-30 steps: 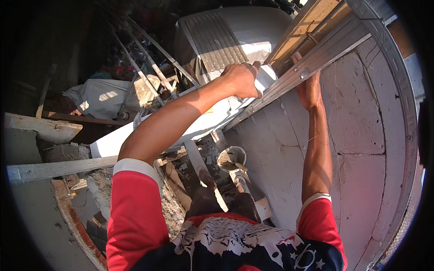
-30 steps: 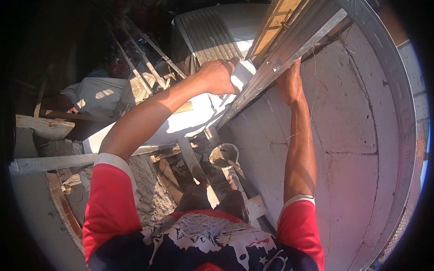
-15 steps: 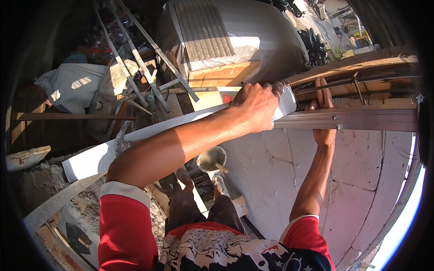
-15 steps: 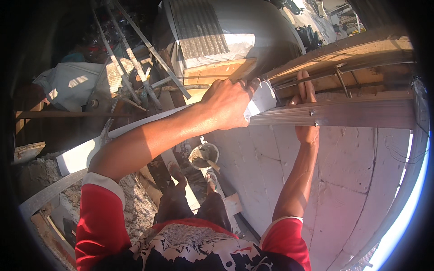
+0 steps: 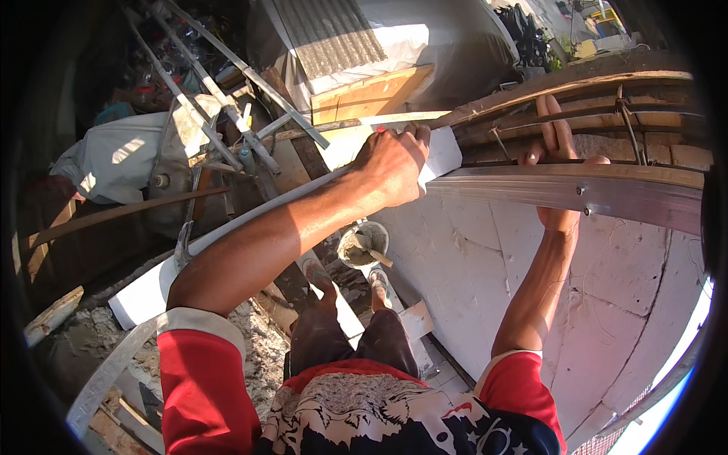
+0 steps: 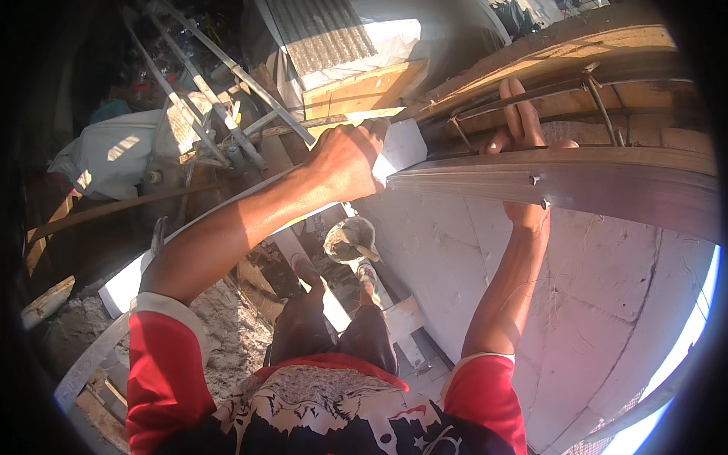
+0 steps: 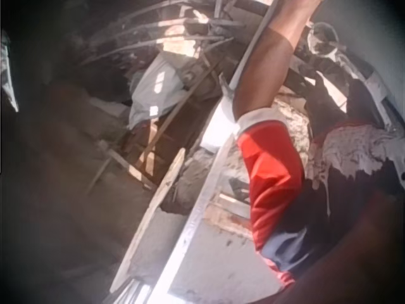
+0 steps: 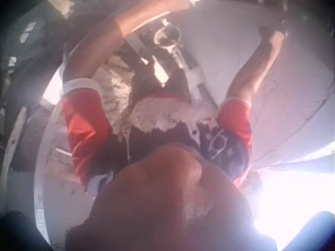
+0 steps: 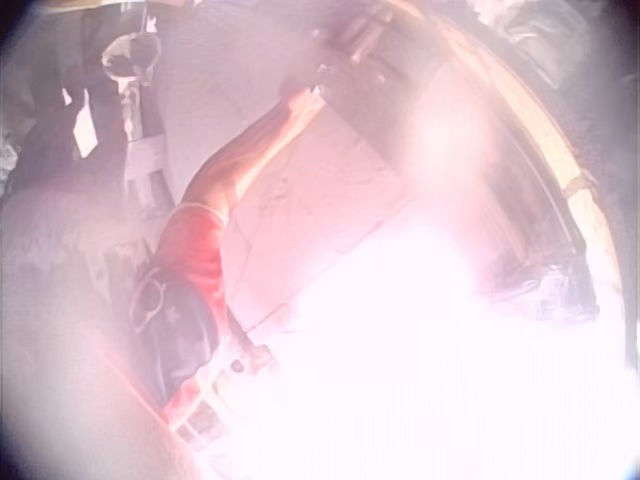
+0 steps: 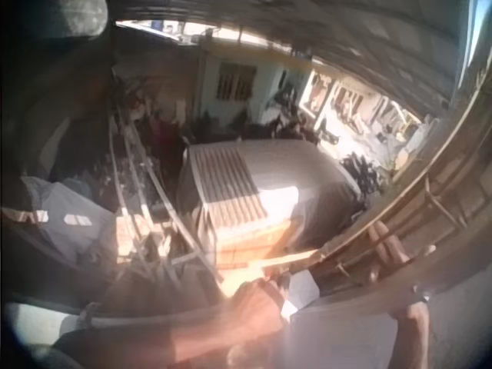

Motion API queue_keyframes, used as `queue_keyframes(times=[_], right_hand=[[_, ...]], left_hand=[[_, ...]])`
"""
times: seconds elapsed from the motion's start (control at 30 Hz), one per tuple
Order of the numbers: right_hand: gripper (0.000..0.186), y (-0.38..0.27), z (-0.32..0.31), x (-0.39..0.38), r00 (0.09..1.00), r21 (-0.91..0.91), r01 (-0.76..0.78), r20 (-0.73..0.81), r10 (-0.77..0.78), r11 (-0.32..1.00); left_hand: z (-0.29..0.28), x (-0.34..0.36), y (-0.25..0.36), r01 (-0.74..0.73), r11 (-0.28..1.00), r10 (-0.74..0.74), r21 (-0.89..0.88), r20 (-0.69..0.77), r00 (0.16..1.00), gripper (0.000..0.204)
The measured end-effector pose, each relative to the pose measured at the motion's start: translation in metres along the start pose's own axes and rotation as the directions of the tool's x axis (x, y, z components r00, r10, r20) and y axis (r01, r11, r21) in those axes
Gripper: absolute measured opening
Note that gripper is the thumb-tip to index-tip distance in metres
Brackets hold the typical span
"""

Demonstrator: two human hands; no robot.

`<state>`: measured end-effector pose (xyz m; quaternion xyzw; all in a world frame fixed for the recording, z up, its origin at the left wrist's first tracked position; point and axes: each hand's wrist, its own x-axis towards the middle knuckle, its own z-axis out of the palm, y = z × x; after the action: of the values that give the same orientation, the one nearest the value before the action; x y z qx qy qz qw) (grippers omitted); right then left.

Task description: The person positions a white plasterboard strip against a wall, secures it with a hammer, and applies cement paste to the joints using a trowel. The person works on a scaffolding platform in an outdoor construction area.

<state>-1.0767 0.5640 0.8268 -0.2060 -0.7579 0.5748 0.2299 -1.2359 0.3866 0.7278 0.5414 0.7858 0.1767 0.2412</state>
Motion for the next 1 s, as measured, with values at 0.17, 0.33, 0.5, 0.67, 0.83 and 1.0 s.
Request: queue_keyframes(times=[0.17, 0.33, 0.5, 0.67, 0.83, 1.0], right_hand=[[0.126, -0.002, 0.001, 0.001, 0.999, -0.108, -0.034, -0.042, 0.029, 0.994], [0.112, 0.009, -0.008, 0.001, 0.999, -0.117, 0.032, -0.026, -0.036, 0.993], [0.085, 0.021, -0.022, 0.004, 0.993, -0.153, 0.115, 0.030, -0.112, 0.981], [0.064, 0.035, -0.032, 0.003, 0.997, -0.238, 0.079, 0.017, -0.077, 0.968], [0.069, 0.023, -0.027, -0.004, 1.000, -0.254, -0.012, 0.003, 0.014, 0.967], [0.076, 0.019, -0.019, -0.005, 0.998, -0.157, 0.063, 0.027, -0.060, 0.986]], left_hand=[[0.003, -0.005, -0.001, -0.019, 0.997, 0.027, 0.073, -0.106, 0.994, 0.081], [-0.006, -0.008, 0.006, -0.030, 0.999, 0.035, 0.036, -0.151, 0.988, 0.081], [-0.021, -0.014, 0.014, -0.024, 0.999, 0.028, 0.032, -0.160, 0.987, 0.082], [-0.031, -0.017, 0.021, -0.082, 0.993, 0.099, 0.089, -0.199, 0.975, 0.085], [-0.048, -0.021, 0.032, -0.076, 0.991, 0.092, 0.106, -0.160, 0.983, 0.084], [-0.057, -0.032, 0.035, -0.078, 0.992, 0.098, 0.100, -0.208, 0.973, 0.087]])
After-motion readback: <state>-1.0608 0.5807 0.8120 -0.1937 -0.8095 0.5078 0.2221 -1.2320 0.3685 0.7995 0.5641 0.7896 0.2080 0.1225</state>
